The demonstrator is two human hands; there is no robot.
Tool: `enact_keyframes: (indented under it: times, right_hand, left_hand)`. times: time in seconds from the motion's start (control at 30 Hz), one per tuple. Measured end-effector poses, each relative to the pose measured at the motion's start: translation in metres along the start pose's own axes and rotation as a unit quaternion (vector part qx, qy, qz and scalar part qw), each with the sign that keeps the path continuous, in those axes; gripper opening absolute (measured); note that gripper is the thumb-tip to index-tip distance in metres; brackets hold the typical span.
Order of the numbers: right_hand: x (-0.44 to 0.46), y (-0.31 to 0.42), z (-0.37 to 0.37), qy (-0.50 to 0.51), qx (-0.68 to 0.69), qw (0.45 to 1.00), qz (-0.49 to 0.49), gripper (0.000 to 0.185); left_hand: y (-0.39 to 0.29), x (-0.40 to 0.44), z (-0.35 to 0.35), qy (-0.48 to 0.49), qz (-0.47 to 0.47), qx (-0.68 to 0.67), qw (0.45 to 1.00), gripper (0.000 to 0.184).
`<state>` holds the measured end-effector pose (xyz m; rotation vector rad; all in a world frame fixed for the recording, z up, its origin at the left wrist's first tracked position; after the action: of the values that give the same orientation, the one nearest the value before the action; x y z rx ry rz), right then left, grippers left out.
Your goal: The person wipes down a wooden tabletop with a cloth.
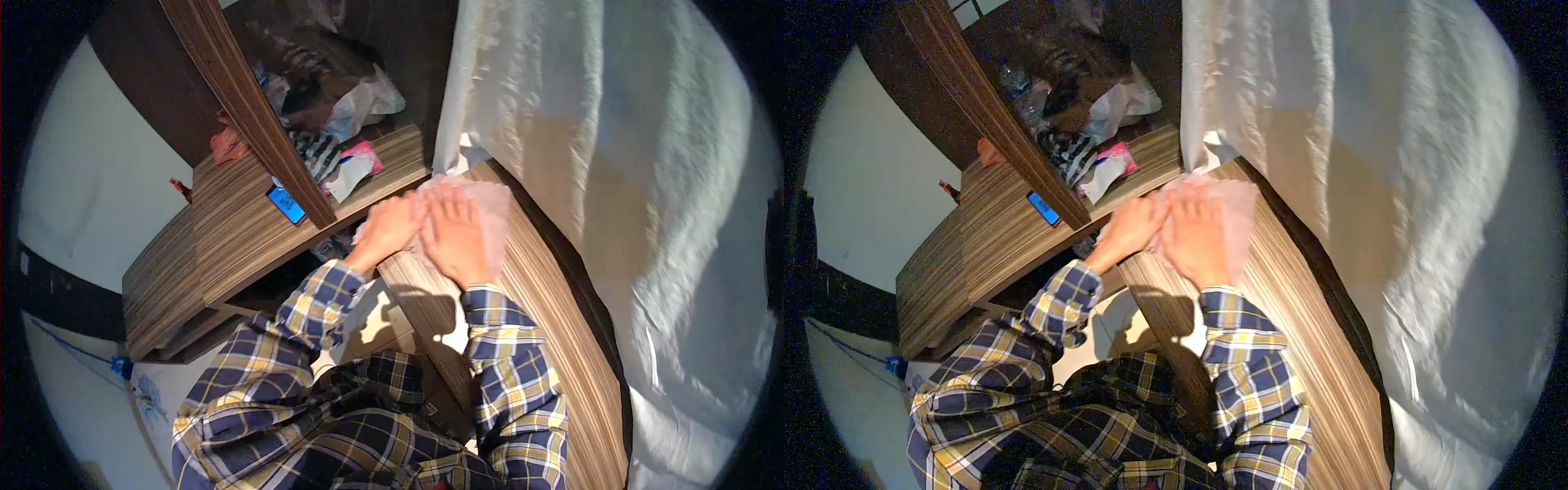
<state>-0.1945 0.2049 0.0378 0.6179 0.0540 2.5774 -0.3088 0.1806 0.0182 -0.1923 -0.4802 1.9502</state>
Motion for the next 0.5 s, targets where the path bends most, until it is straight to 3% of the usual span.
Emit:
enact_keyframes:
  times: [0.07,0.13,0.2,0.23,0.5]
  right_hand:
    - [-0.008,0.025,0.002,-0.012,0.043,0.999,0.016,0.058]
    - [-0.016,0.038,0.002,-0.015,0.050,0.998,0.020,0.058]
    - [-0.026,0.044,0.007,-0.021,0.056,0.998,0.025,0.058]
    - [-0.032,0.047,0.009,-0.013,0.064,0.998,0.026,0.058]
    - [-0.067,0.043,0.020,-0.006,0.070,0.997,0.009,0.056]
  left_hand:
    - [0.007,-0.025,0.020,-0.052,0.000,0.015,0.999,0.045]
    - [0.014,-0.040,0.019,-0.024,0.022,-0.005,0.999,0.045]
    - [0.005,-0.054,0.024,-0.162,-0.083,0.028,0.983,0.050]
    - [0.010,-0.058,0.013,-0.136,-0.050,0.037,0.989,0.061]
    - [-0.016,-0.081,-0.004,-0.137,-0.063,0.111,0.982,0.066]
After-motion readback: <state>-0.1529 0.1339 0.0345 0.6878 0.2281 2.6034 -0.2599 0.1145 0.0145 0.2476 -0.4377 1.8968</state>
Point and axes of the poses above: each hand's wrist, its own x-axis towards the middle knuckle, its own z-axis out of the back of the hand, y = z × x, the point moved 8 cm from there along x, towards the middle knuckle, and after that the axes turned 6 degrees about z, right-handed, at the moved point
